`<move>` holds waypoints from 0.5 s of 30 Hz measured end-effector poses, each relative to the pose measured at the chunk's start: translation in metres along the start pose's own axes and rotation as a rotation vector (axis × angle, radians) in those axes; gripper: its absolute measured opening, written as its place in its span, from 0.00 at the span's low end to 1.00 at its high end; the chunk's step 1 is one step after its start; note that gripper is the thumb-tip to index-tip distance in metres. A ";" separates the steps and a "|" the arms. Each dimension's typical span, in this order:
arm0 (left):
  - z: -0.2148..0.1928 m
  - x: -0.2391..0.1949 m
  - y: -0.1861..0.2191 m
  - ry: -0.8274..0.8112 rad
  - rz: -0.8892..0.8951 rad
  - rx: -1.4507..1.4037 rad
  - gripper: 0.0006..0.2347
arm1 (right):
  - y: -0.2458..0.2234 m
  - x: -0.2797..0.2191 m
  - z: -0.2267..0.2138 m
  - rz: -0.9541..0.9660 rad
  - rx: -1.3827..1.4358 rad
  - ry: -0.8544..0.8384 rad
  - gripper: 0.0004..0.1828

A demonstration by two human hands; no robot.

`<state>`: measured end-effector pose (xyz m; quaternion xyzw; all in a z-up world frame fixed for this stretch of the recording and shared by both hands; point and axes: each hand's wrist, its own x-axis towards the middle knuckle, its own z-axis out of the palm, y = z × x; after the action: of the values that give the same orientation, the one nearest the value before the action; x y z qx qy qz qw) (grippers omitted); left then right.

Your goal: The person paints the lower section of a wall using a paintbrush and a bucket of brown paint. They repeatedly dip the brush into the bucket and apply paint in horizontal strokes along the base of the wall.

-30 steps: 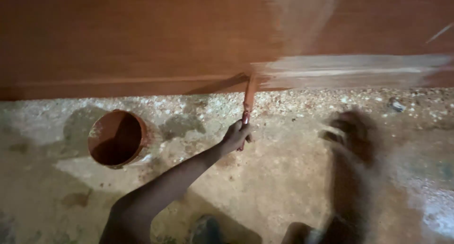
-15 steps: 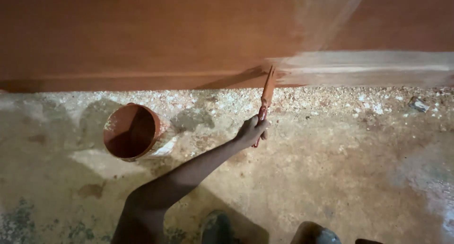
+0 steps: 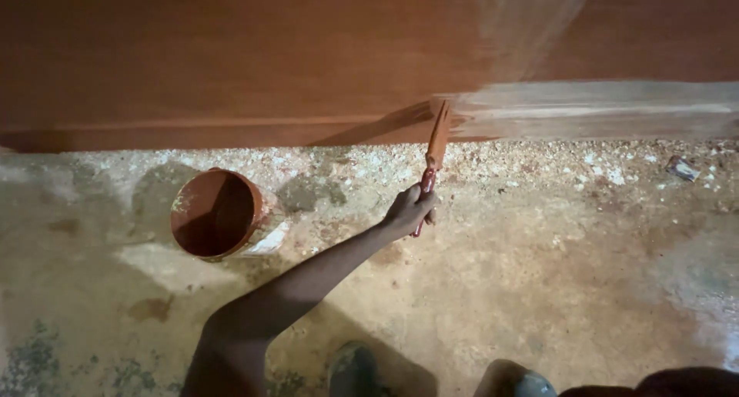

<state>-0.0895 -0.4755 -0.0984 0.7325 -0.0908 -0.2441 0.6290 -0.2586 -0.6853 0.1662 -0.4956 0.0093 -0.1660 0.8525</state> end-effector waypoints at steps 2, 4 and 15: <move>-0.001 0.000 -0.002 0.004 -0.026 0.080 0.15 | -0.003 0.000 0.010 -0.003 0.028 -0.022 0.45; 0.000 -0.002 -0.003 -0.009 -0.025 0.037 0.15 | -0.005 0.001 0.022 -0.005 0.065 -0.057 0.46; 0.004 0.001 0.003 0.032 -0.033 0.074 0.13 | -0.035 0.000 0.068 -0.020 0.205 -0.184 0.51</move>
<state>-0.0903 -0.4794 -0.0964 0.7605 -0.0776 -0.2391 0.5987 -0.2558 -0.6442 0.2301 -0.4193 -0.0910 -0.1283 0.8941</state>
